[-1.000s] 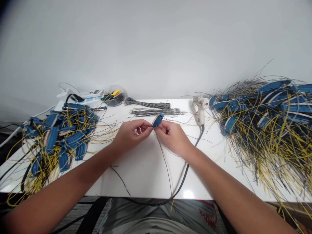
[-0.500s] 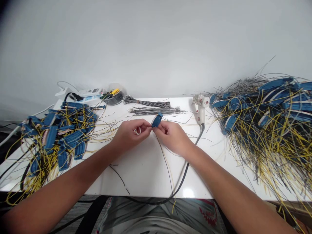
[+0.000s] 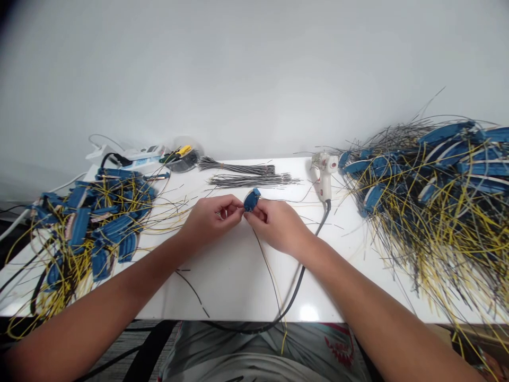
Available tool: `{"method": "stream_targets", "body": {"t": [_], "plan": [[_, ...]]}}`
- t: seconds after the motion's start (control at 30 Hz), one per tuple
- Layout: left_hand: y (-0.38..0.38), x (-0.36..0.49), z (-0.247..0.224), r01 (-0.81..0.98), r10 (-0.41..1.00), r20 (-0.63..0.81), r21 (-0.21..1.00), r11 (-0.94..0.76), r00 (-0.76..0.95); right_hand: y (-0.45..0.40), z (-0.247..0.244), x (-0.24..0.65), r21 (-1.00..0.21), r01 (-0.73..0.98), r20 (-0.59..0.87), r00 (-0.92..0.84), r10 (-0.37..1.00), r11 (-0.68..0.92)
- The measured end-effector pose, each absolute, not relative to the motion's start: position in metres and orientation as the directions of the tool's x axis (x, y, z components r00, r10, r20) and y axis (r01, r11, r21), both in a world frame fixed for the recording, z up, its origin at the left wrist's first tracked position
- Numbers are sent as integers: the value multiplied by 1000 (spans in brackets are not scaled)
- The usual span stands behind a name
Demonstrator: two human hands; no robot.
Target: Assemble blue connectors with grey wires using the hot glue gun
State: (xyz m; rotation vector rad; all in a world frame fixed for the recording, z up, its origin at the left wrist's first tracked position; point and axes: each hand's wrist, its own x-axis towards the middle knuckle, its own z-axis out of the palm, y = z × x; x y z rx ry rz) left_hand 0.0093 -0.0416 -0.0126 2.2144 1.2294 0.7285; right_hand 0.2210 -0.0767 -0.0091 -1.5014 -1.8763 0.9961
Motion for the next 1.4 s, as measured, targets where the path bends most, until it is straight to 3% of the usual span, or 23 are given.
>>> {"method": "stream_targets", "body": {"t": [0.53,1.4], "plan": [[-42,10,-14,643,854,167,592,-486,492,-78,-8,221,-719,679,-48,-260,964,147],[-42,9,-13,647,860,172,592,-479,480,-77,-9,221,-772,620,-39,-265,963,139]]}}
